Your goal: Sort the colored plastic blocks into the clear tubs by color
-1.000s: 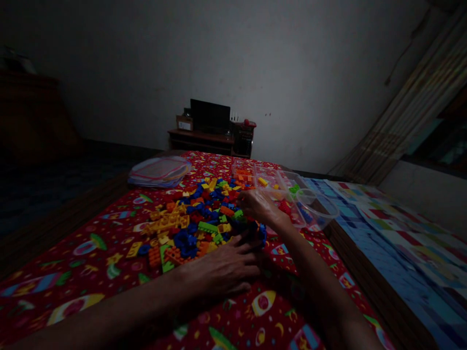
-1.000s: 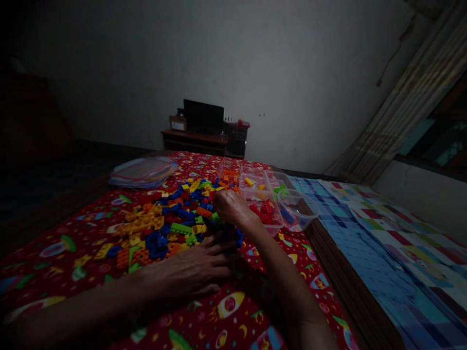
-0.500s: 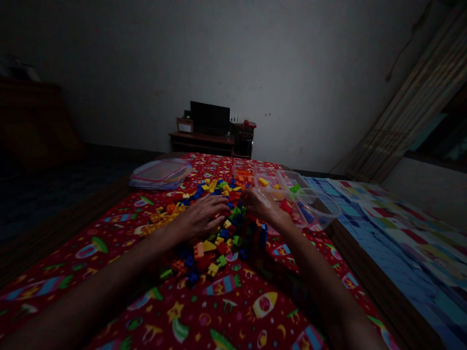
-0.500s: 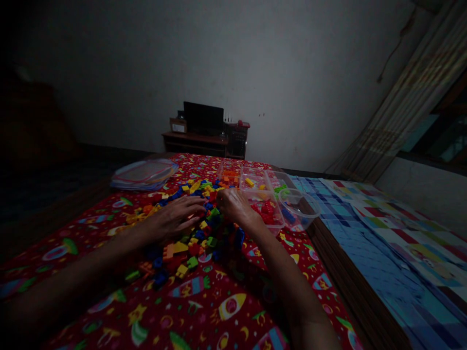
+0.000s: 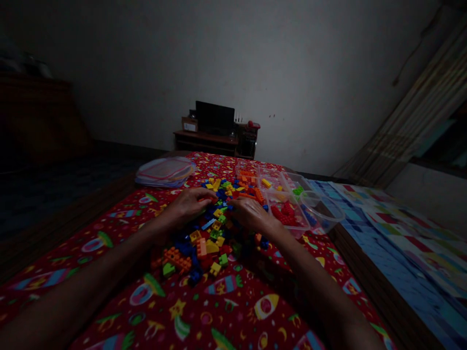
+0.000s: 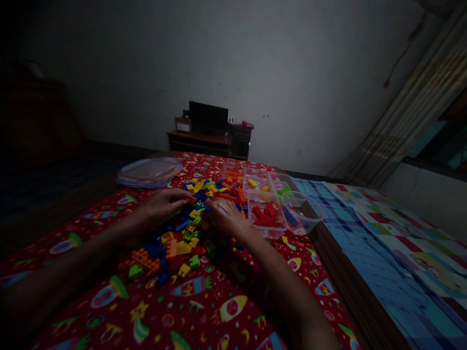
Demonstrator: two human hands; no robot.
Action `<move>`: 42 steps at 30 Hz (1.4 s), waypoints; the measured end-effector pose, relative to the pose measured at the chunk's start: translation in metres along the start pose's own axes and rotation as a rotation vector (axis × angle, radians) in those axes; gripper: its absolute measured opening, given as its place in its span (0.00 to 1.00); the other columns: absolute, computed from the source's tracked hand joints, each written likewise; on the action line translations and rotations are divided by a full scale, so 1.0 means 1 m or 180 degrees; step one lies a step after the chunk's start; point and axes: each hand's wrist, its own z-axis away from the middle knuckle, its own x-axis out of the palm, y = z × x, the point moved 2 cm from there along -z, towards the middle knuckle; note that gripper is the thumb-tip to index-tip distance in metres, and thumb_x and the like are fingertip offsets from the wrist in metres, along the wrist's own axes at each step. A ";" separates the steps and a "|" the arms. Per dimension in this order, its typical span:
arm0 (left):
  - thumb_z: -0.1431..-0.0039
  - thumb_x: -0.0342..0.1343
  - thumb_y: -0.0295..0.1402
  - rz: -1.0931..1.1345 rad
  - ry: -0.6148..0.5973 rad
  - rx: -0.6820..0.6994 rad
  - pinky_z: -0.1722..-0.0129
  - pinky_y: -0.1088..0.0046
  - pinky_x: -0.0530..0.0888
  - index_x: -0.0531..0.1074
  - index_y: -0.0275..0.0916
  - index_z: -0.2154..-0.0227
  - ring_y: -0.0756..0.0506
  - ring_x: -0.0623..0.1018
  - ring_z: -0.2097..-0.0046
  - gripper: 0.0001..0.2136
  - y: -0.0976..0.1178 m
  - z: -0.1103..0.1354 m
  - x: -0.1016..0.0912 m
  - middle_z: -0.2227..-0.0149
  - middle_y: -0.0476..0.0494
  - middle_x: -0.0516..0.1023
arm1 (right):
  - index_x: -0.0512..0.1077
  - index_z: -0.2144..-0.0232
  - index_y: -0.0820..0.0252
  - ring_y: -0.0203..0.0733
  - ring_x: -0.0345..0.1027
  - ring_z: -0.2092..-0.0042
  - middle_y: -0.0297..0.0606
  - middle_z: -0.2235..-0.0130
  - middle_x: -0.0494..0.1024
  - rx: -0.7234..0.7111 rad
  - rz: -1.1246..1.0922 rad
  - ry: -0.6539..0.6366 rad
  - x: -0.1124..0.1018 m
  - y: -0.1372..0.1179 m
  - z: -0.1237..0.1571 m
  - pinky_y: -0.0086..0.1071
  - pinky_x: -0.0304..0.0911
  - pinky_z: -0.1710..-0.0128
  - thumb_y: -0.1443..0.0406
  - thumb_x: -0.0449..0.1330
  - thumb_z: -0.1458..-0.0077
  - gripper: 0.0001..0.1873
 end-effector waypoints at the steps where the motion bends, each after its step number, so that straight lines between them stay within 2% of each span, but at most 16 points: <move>1: 0.49 0.53 0.47 0.0112 0.0000 -0.0074 0.52 0.64 0.73 0.79 0.41 0.63 0.39 0.78 0.55 0.18 -0.001 0.000 -0.001 0.57 0.44 0.81 | 0.69 0.51 0.63 0.40 0.68 0.58 0.46 0.57 0.76 -0.0055 -0.0030 -0.0038 0.001 0.000 0.000 0.28 0.58 0.61 0.66 0.52 0.39 0.15; 4: 0.51 0.55 0.49 0.0311 -0.0012 -0.0269 0.55 0.64 0.74 0.79 0.39 0.62 0.39 0.79 0.57 0.21 -0.004 -0.001 -0.004 0.59 0.42 0.82 | 0.71 0.54 0.62 0.38 0.68 0.60 0.43 0.60 0.76 -0.0218 -0.0141 -0.0138 0.000 0.002 0.000 0.28 0.57 0.63 0.64 0.53 0.39 0.14; 8: 0.54 0.56 0.49 0.0348 -0.0054 -0.0353 0.54 0.63 0.74 0.79 0.39 0.63 0.38 0.78 0.55 0.21 -0.005 -0.004 -0.007 0.58 0.41 0.81 | 0.73 0.61 0.60 0.35 0.66 0.65 0.37 0.65 0.76 -0.0195 -0.0274 -0.0186 -0.005 0.009 0.000 0.26 0.53 0.68 0.68 0.54 0.42 0.09; 10: 0.53 0.56 0.48 0.0319 -0.0060 -0.0321 0.55 0.63 0.74 0.79 0.39 0.64 0.38 0.78 0.55 0.20 -0.005 -0.004 -0.007 0.58 0.41 0.81 | 0.73 0.60 0.59 0.36 0.67 0.65 0.37 0.65 0.76 -0.0070 -0.0259 -0.0092 -0.006 0.010 0.000 0.26 0.53 0.68 0.70 0.54 0.42 0.10; 12: 0.51 0.54 0.45 0.0213 -0.0102 -0.0280 0.55 0.64 0.74 0.78 0.39 0.63 0.39 0.78 0.56 0.18 -0.003 -0.003 -0.008 0.58 0.42 0.81 | 0.71 0.55 0.59 0.38 0.67 0.62 0.39 0.62 0.76 0.0003 -0.0176 0.0004 -0.004 0.009 0.000 0.27 0.54 0.67 0.69 0.54 0.42 0.13; 15: 0.48 0.52 0.40 -0.0097 -0.0222 -0.0010 0.56 0.66 0.73 0.77 0.40 0.64 0.42 0.77 0.57 0.14 0.003 -0.002 -0.009 0.59 0.43 0.81 | 0.68 0.50 0.60 0.41 0.67 0.59 0.43 0.58 0.76 -0.0114 0.0004 -0.0029 0.003 0.003 0.001 0.29 0.57 0.63 0.67 0.55 0.42 0.17; 18: 0.46 0.53 0.38 -0.0511 -0.0362 0.0604 0.55 0.67 0.71 0.77 0.40 0.67 0.43 0.76 0.57 0.11 0.010 -0.001 -0.007 0.61 0.43 0.78 | 0.69 0.52 0.61 0.41 0.67 0.59 0.44 0.58 0.75 -0.0162 0.0119 -0.0050 0.007 0.001 0.002 0.30 0.59 0.61 0.69 0.55 0.43 0.15; 22: 0.45 0.56 0.35 -0.0920 -0.0640 0.1251 0.55 0.67 0.69 0.77 0.40 0.67 0.43 0.73 0.56 0.07 0.014 0.002 -0.001 0.60 0.43 0.75 | 0.68 0.51 0.63 0.42 0.66 0.58 0.45 0.58 0.72 -0.0201 0.0203 0.0186 0.006 0.006 0.005 0.31 0.60 0.61 0.66 0.57 0.43 0.17; 25: 0.45 0.58 0.32 -0.1251 -0.0730 0.1334 0.53 0.66 0.68 0.77 0.41 0.64 0.42 0.71 0.54 0.06 0.013 0.006 0.005 0.58 0.43 0.74 | 0.68 0.51 0.61 0.43 0.64 0.55 0.46 0.56 0.71 -0.0425 0.0231 0.0340 0.011 0.005 0.007 0.33 0.61 0.58 0.65 0.60 0.44 0.18; 28: 0.46 0.59 0.30 -0.1555 -0.0580 0.1271 0.52 0.64 0.68 0.76 0.41 0.62 0.41 0.69 0.52 0.08 0.014 0.011 0.010 0.56 0.42 0.72 | 0.69 0.53 0.62 0.45 0.64 0.53 0.49 0.53 0.71 -0.0499 0.0242 0.0463 0.021 -0.003 0.009 0.35 0.61 0.54 0.67 0.58 0.43 0.15; 31: 0.46 0.58 0.29 -0.1603 -0.0537 0.1242 0.52 0.64 0.68 0.76 0.40 0.62 0.41 0.69 0.52 0.08 0.014 0.013 0.013 0.57 0.41 0.72 | 0.67 0.51 0.63 0.46 0.64 0.51 0.51 0.52 0.71 -0.0505 0.0088 0.0642 0.025 -0.008 0.009 0.37 0.60 0.52 0.71 0.54 0.43 0.16; 33: 0.46 0.58 0.30 -0.1470 -0.0595 0.1221 0.52 0.65 0.68 0.76 0.39 0.63 0.41 0.70 0.52 0.07 0.013 0.011 0.013 0.57 0.40 0.72 | 0.66 0.51 0.63 0.44 0.64 0.52 0.49 0.53 0.72 -0.0555 -0.0096 0.0613 0.020 -0.006 0.008 0.34 0.60 0.54 0.70 0.54 0.44 0.16; 35: 0.46 0.57 0.31 -0.1239 -0.0697 0.1140 0.51 0.66 0.69 0.75 0.39 0.63 0.42 0.71 0.52 0.08 0.012 0.009 0.011 0.56 0.40 0.73 | 0.67 0.54 0.63 0.41 0.66 0.57 0.45 0.58 0.74 -0.0409 -0.0197 0.0507 0.010 0.000 0.006 0.31 0.59 0.60 0.69 0.53 0.44 0.13; 38: 0.46 0.56 0.34 -0.0894 -0.0836 0.0832 0.50 0.67 0.69 0.74 0.41 0.59 0.42 0.73 0.51 0.12 0.012 0.006 0.007 0.55 0.42 0.75 | 0.68 0.58 0.62 0.37 0.63 0.67 0.39 0.65 0.74 0.0131 -0.0219 0.0427 -0.012 0.014 0.006 0.28 0.53 0.69 0.69 0.51 0.43 0.11; 42: 0.48 0.54 0.34 -0.0739 -0.0785 0.0373 0.50 0.67 0.70 0.66 0.41 0.46 0.41 0.73 0.48 0.24 0.014 0.006 0.004 0.49 0.42 0.74 | 0.70 0.59 0.61 0.37 0.63 0.67 0.41 0.65 0.75 0.0948 0.0077 0.0487 -0.040 0.041 0.018 0.29 0.51 0.69 0.68 0.51 0.43 0.11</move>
